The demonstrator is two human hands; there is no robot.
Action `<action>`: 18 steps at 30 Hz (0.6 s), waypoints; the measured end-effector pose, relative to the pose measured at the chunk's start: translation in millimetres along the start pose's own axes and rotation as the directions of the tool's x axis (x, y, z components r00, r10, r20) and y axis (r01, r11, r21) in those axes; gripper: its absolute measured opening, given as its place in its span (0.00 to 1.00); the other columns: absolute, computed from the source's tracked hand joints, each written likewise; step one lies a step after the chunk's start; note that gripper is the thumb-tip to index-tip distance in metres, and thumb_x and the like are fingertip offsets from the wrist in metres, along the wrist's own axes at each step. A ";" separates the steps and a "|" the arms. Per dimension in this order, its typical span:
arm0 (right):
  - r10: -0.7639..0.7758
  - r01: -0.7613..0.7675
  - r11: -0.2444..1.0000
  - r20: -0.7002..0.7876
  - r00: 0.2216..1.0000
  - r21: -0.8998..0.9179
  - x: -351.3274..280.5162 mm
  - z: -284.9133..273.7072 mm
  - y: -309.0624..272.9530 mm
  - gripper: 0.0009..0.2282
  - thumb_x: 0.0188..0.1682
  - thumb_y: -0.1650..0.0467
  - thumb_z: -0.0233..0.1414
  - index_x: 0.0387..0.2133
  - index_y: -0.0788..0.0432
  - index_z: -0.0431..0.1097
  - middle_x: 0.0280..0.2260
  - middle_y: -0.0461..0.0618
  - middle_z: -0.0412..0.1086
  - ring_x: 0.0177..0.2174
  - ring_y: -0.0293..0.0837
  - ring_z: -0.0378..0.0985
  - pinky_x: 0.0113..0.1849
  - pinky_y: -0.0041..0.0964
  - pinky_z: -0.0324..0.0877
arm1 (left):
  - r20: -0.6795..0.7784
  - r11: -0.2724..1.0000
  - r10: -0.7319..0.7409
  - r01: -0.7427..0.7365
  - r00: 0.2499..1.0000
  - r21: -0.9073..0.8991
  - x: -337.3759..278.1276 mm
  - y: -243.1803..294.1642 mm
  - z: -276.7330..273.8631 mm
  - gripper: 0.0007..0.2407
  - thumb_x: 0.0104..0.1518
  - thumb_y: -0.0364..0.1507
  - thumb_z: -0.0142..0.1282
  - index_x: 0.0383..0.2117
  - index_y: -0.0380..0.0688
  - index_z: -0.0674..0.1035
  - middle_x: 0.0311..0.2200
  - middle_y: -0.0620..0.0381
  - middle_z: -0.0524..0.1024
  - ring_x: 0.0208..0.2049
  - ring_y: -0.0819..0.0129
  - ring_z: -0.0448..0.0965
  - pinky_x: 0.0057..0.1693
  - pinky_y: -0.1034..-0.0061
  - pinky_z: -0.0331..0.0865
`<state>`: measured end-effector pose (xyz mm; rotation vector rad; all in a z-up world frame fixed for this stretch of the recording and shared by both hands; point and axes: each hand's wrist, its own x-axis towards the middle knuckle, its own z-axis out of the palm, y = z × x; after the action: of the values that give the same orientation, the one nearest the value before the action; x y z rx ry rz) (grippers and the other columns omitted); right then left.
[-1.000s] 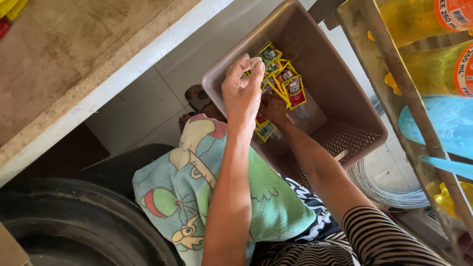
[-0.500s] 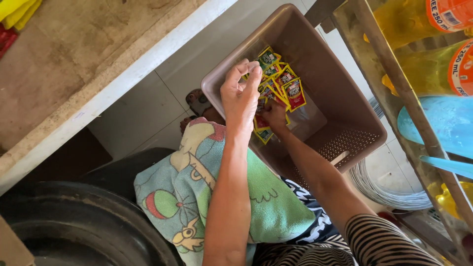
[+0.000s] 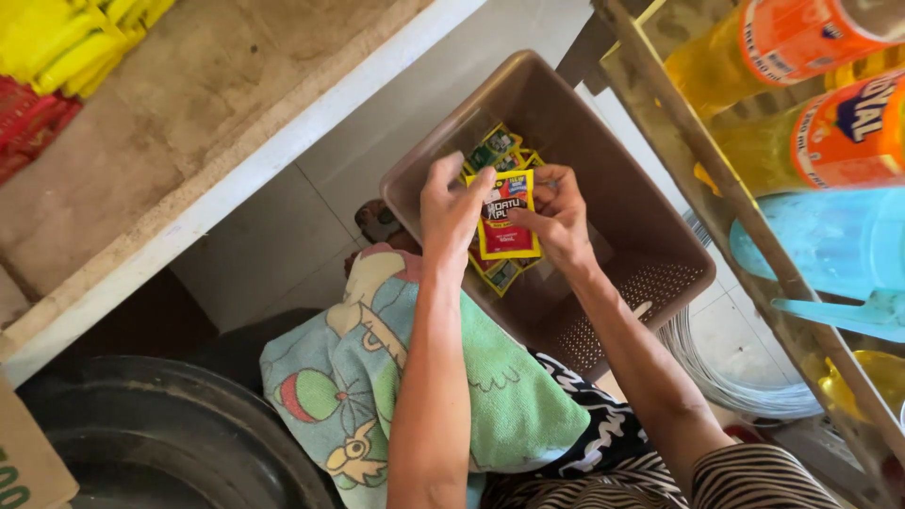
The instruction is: Organizing various seasoning and spice packets from a shelf into a sorting basket.
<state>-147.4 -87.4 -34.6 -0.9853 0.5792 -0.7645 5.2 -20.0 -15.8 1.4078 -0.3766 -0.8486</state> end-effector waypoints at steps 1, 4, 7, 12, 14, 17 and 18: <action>-0.009 0.009 1.000 0.003 1.000 0.001 -0.2 6.0 -10.3 0.25 0.41 0.84 0.60 0.49 0.59 0.57 0.42 0.56 0.76 0.40 0.41 0.81 0.43 0.34 0.77 | 0.003 1.000 0.009 -0.009 1.000 0.000 -3.6 10.4 1.5 0.21 0.57 0.28 0.65 0.54 0.32 0.71 0.47 0.54 0.77 0.45 0.69 0.80 0.51 0.74 0.74; -0.025 0.024 0.993 0.012 1.000 0.113 0.2 18.2 -30.7 0.25 0.43 0.84 0.60 0.53 0.62 0.60 0.45 0.57 0.75 0.43 0.42 0.80 0.47 0.36 0.76 | 0.101 0.977 -0.177 0.188 0.979 -0.102 -10.2 24.3 2.4 0.14 0.59 0.26 0.61 0.48 0.32 0.76 0.40 0.50 0.81 0.40 0.70 0.81 0.48 0.75 0.74; 0.020 -0.018 0.993 -0.019 1.000 0.118 2.0 19.6 -31.3 0.19 0.46 0.85 0.59 0.50 0.68 0.64 0.43 0.59 0.76 0.42 0.43 0.80 0.48 0.39 0.77 | 0.154 0.958 -0.143 0.176 0.978 -0.228 -8.2 11.0 -1.9 0.08 0.61 0.23 0.58 0.43 0.32 0.77 0.38 0.52 0.81 0.39 0.73 0.79 0.47 0.77 0.74; 0.102 -0.089 0.974 -0.055 0.993 0.208 -2.4 21.9 -36.6 0.07 0.53 0.79 0.55 0.42 0.68 0.69 0.40 0.55 0.77 0.38 0.41 0.81 0.42 0.36 0.79 | 0.122 0.941 -0.167 0.195 0.978 -0.275 -10.6 20.7 -3.0 0.02 0.61 0.21 0.56 0.36 0.35 0.78 0.32 0.55 0.81 0.33 0.75 0.78 0.43 0.78 0.73; 0.083 -0.071 0.978 -0.051 0.995 0.198 -0.2 14.7 -31.3 0.04 0.53 0.80 0.55 0.40 0.68 0.70 0.38 0.55 0.77 0.37 0.40 0.80 0.42 0.36 0.78 | 0.125 0.937 -0.174 0.203 0.977 -0.284 -9.5 16.5 -2.5 0.02 0.61 0.21 0.57 0.36 0.35 0.78 0.32 0.54 0.81 0.32 0.74 0.78 0.42 0.78 0.73; 0.047 -0.036 0.983 -0.058 0.997 0.177 2.8 10.0 -28.5 0.02 0.53 0.80 0.56 0.36 0.67 0.71 0.35 0.55 0.77 0.35 0.39 0.80 0.41 0.34 0.78 | 0.134 0.936 -0.183 0.214 0.974 -0.281 -8.3 11.5 -2.6 0.02 0.61 0.21 0.57 0.37 0.35 0.78 0.32 0.54 0.80 0.32 0.74 0.78 0.41 0.77 0.74; 0.033 -0.021 0.986 -0.068 0.997 0.166 4.2 9.6 -28.6 0.02 0.52 0.81 0.56 0.34 0.67 0.71 0.34 0.55 0.77 0.34 0.39 0.80 0.40 0.34 0.77 | 0.137 0.938 -0.185 0.217 0.973 -0.270 -7.7 10.4 -3.0 0.02 0.61 0.21 0.57 0.37 0.35 0.79 0.32 0.54 0.80 0.32 0.75 0.78 0.42 0.78 0.74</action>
<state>-146.4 -95.4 -5.2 -0.7986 0.5796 -0.8125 5.2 -13.1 -4.5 1.1471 -0.1849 -1.1058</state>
